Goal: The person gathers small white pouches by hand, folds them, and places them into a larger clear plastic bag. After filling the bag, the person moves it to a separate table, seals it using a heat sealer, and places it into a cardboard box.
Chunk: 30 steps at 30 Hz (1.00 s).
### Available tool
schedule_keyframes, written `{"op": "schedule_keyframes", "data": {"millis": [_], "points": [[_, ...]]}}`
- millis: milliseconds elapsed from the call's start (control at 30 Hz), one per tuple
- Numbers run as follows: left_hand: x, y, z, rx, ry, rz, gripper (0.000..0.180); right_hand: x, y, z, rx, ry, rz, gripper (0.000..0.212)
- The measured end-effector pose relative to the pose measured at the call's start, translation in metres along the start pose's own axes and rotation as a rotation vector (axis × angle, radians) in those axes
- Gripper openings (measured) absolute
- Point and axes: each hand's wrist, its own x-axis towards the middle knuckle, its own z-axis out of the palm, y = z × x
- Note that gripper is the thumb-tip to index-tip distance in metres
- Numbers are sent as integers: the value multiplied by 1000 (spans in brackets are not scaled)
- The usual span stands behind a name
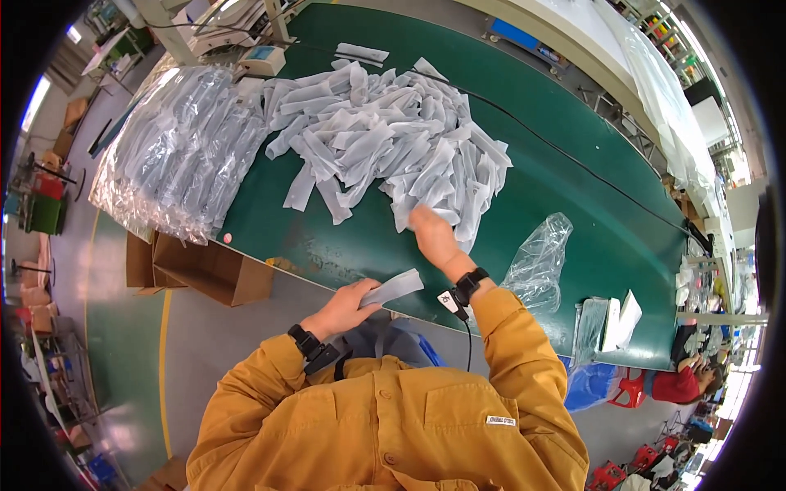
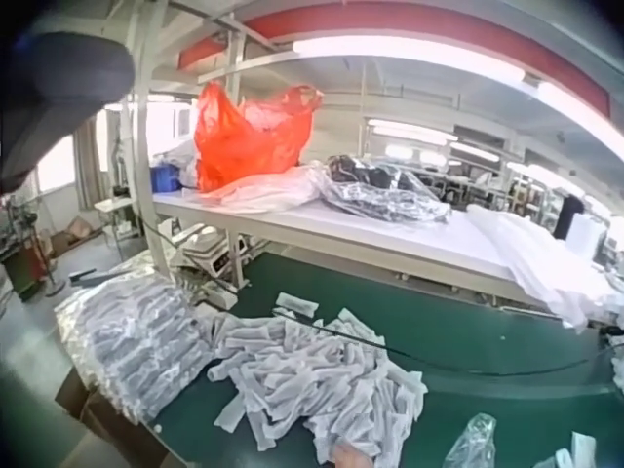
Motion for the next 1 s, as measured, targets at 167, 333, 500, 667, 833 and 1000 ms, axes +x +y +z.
{"op": "schedule_keyframes", "data": {"millis": [167, 333, 500, 667, 833, 1000], "points": [[-1, 8, 5, 19, 41, -14, 31, 11, -37, -45, 950, 327, 576, 5], [19, -9, 33, 128, 29, 256, 31, -64, -30, 15, 1632, 336, 838, 10], [22, -29, 41, 175, 43, 259, 30, -95, -31, 12, 938, 98, 949, 24], [25, -42, 43, 338, 85, 386, 30, -91, -47, -11, 246, -48, 384, 34], [30, -36, 34, 369, 63, 342, 29, -105, -43, 20, 168, -105, 275, 38], [38, -27, 27, 592, 221, 428, 31, -113, -38, 33, 120, -259, 335, 38]]}}
